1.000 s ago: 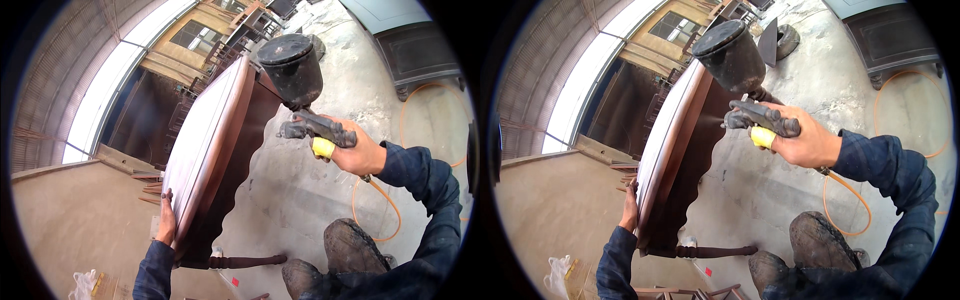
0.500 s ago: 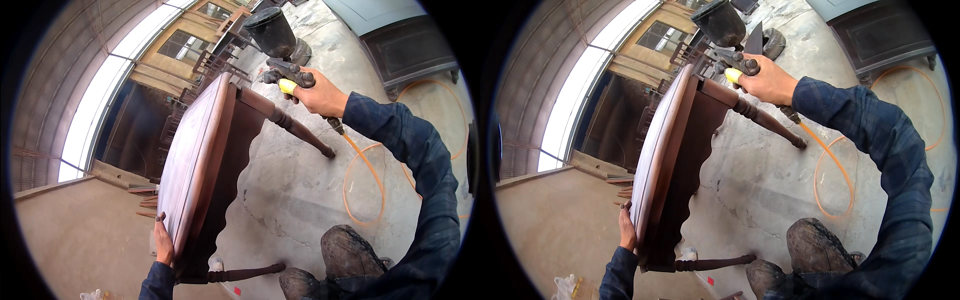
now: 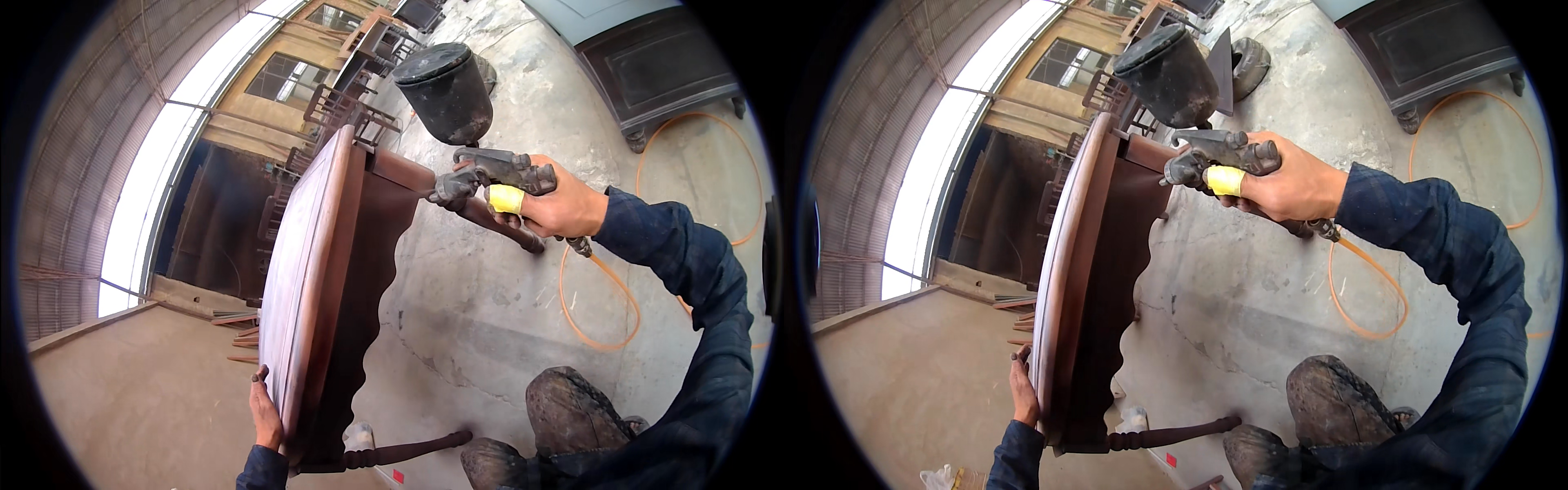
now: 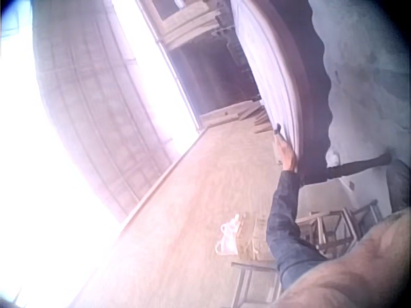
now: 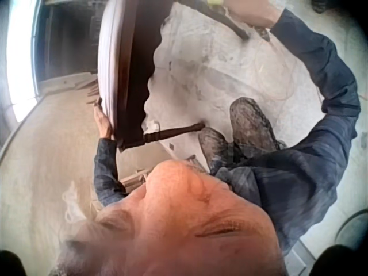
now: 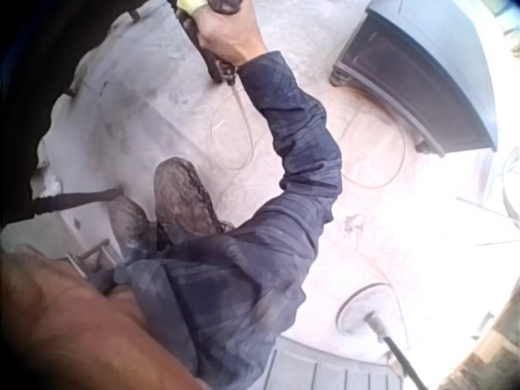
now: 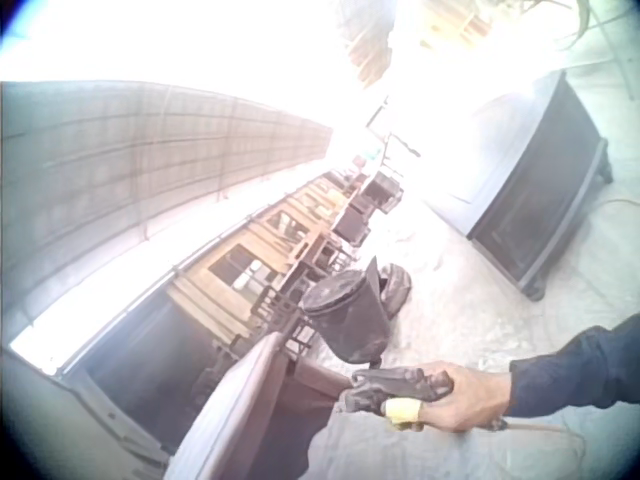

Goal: The person uses a spray gun to apply a light-colored finish to a wooden table, moving around the table to cover the tabletop, edges, and legs. The person holds the table with one hand while spraying with the other, ensuring even coverage across the surfaces.

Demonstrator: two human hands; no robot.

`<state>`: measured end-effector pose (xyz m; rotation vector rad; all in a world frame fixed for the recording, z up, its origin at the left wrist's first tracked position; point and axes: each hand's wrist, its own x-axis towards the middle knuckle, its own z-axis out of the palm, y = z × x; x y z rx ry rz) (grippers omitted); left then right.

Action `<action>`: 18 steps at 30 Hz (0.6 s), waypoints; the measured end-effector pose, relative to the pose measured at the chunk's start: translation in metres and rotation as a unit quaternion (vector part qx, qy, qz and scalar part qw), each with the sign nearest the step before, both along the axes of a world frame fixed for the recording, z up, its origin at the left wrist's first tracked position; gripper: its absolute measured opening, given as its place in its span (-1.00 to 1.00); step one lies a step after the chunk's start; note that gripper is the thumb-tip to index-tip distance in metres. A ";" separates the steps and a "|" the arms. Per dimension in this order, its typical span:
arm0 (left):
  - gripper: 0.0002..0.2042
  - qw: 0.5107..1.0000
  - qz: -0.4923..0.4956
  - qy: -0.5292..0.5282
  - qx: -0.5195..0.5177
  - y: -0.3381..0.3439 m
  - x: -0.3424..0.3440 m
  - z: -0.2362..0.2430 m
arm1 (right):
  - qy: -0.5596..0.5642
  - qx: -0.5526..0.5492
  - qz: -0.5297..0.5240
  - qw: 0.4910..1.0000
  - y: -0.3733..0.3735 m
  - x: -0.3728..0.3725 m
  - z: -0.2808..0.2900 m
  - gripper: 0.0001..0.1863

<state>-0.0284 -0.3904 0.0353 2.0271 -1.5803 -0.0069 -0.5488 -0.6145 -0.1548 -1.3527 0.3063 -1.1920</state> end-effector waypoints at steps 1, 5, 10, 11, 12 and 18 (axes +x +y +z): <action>-0.33 1.000 0.001 0.001 0.001 -0.002 0.001 0.001 | -0.006 -0.031 -0.040 0.999 -0.003 0.001 -0.004 -0.61; -0.34 1.000 0.015 -0.006 -0.003 -0.007 0.004 0.001 | -0.005 -0.138 -0.180 0.974 -0.028 0.004 -0.009 -0.54; -0.37 1.000 0.023 0.001 -0.006 -0.002 0.016 0.000 | 0.017 -0.084 -0.191 0.978 -0.036 0.008 -0.009 -0.60; -0.38 0.999 0.031 -0.008 -0.008 -0.002 0.007 -0.001 | 0.021 -0.073 -0.188 0.979 -0.036 0.008 -0.013 -0.60; -0.39 1.000 0.022 0.000 -0.011 -0.001 0.013 -0.002 | 0.027 -0.058 -0.188 0.980 -0.034 0.008 -0.018 -0.59; -0.38 0.999 0.016 0.034 -0.017 -0.003 0.011 -0.005 | 0.071 0.009 -0.173 0.982 -0.020 -0.003 -0.072 -0.51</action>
